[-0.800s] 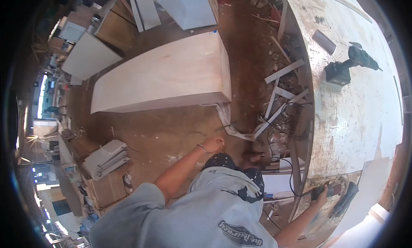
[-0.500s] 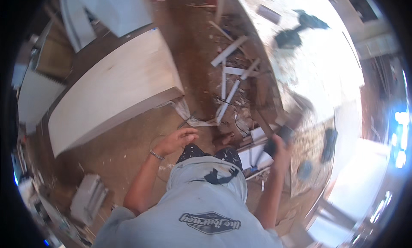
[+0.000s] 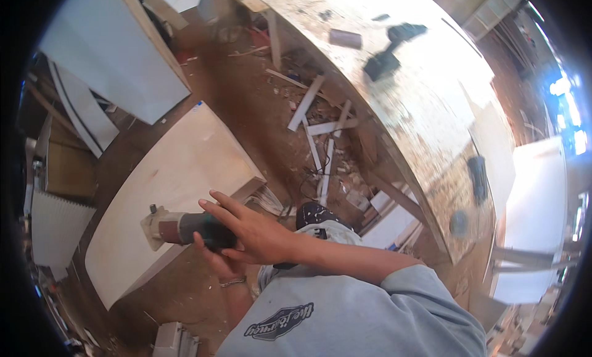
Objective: The person uses a handheld power router to shape the edge of a curved plywood board, moves the power cord aside, and then places the router into a low wooden cabinet.
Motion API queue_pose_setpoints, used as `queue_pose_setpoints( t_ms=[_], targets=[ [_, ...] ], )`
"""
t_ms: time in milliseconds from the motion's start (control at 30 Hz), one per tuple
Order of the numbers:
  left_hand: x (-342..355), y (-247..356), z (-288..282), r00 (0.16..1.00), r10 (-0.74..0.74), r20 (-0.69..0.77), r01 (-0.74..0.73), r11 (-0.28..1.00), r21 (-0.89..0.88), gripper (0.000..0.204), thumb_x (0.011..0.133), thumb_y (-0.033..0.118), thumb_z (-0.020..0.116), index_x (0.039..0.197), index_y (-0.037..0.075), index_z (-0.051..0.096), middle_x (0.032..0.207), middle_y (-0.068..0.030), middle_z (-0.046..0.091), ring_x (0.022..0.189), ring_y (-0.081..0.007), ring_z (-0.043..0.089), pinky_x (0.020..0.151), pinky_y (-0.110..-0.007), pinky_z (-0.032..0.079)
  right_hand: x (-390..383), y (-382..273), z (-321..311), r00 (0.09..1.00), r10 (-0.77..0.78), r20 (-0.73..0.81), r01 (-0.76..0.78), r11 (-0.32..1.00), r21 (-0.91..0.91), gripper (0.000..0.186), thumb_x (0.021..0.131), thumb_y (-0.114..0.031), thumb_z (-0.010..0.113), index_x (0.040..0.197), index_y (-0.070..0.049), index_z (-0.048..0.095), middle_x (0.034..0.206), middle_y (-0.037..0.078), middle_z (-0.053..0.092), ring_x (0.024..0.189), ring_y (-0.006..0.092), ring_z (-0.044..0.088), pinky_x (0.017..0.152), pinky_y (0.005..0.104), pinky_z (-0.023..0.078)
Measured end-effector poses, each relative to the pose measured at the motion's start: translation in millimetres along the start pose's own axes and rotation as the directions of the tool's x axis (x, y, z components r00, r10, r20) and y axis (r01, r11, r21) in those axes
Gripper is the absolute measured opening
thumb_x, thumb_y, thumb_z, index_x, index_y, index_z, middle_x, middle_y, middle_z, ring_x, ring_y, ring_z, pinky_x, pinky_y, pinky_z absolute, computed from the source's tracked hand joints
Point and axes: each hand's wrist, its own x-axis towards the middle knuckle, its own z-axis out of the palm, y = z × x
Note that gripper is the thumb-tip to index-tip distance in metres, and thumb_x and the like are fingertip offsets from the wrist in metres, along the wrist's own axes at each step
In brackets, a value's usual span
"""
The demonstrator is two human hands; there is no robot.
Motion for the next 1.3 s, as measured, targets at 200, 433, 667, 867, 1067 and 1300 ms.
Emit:
queue_pose_setpoints(
  t_ms=[200,433,667,867,1067,1300],
  targets=[
    [105.8,74.5,36.9,0.917,0.360,0.174,-0.350,0.933,-0.087,0.072,0.093,0.048,0.063,0.144,0.002,0.041,0.139,-0.0154,0.050,0.132,-0.0308,0.047,0.112,-0.053,0.038,91.3,76.8,-44.8,0.891,0.301,0.341,-0.318,0.948,-0.007,0.068,0.083,-0.009,0.072,0.145,-0.012,0.045,0.110,0.019,0.068,0.103,0.0378,0.067,0.087,0.0453,0.054],
    [254.4,136.5,138.5,0.797,0.402,0.450,-0.355,0.915,-0.189,0.074,0.086,0.038,0.074,0.140,0.004,0.037,0.130,-0.0127,0.046,0.124,-0.0290,0.049,0.108,-0.052,0.044,183.4,234.9,-153.0,0.955,0.256,0.148,-0.239,0.963,-0.127,0.039,0.076,-0.010,0.073,0.114,-0.008,0.065,0.091,0.009,0.069,0.090,0.0348,0.068,0.077,0.0445,0.054],
    [442.7,143.6,265.6,0.635,0.127,0.762,-0.229,0.973,0.028,0.074,0.078,0.039,0.085,0.126,0.005,0.041,0.112,-0.0135,0.048,0.108,-0.0290,0.053,0.100,-0.048,0.049,181.3,357.1,-253.4,0.846,0.516,-0.130,-0.532,0.830,-0.165,0.025,0.082,-0.008,0.064,0.107,-0.008,0.065,0.096,0.011,0.069,0.098,0.0358,0.065,0.083,0.0453,0.050],
    [642.9,87.7,411.0,0.352,-0.285,0.892,-0.008,0.952,0.307,0.081,0.070,0.035,0.090,0.125,0.003,0.039,0.105,-0.0111,0.048,0.101,-0.0256,0.052,0.102,-0.044,0.046,192.6,420.2,-248.2,0.574,0.621,-0.534,-0.671,0.730,0.129,0.026,0.088,-0.012,0.060,0.113,-0.009,0.067,0.102,0.014,0.070,0.098,0.0350,0.066,0.087,0.0452,0.052],
    [782.4,0.1,525.5,-0.048,-0.645,0.763,0.296,0.721,0.627,0.082,0.064,0.034,0.093,0.119,0.002,0.042,0.102,-0.0103,0.049,0.094,-0.0245,0.055,0.093,-0.039,0.052,268.3,413.7,-173.1,-0.316,0.651,-0.691,-0.464,0.529,0.710,0.023,0.086,-0.008,0.065,0.109,-0.008,0.066,0.093,0.015,0.070,0.087,0.0347,0.068,0.077,0.0439,0.053],
    [777.9,-85.3,577.5,-0.681,-0.605,0.413,0.290,0.295,0.910,0.083,0.066,0.035,0.094,0.120,0.000,0.042,0.101,-0.0131,0.052,0.095,-0.0263,0.057,0.089,-0.039,0.053,451.5,380.1,-28.7,-0.951,0.055,-0.303,-0.256,0.407,0.877,0.012,0.094,-0.006,0.060,0.104,-0.004,0.066,0.092,0.015,0.065,0.087,0.0343,0.065,0.078,0.0398,0.052]
  ],
)
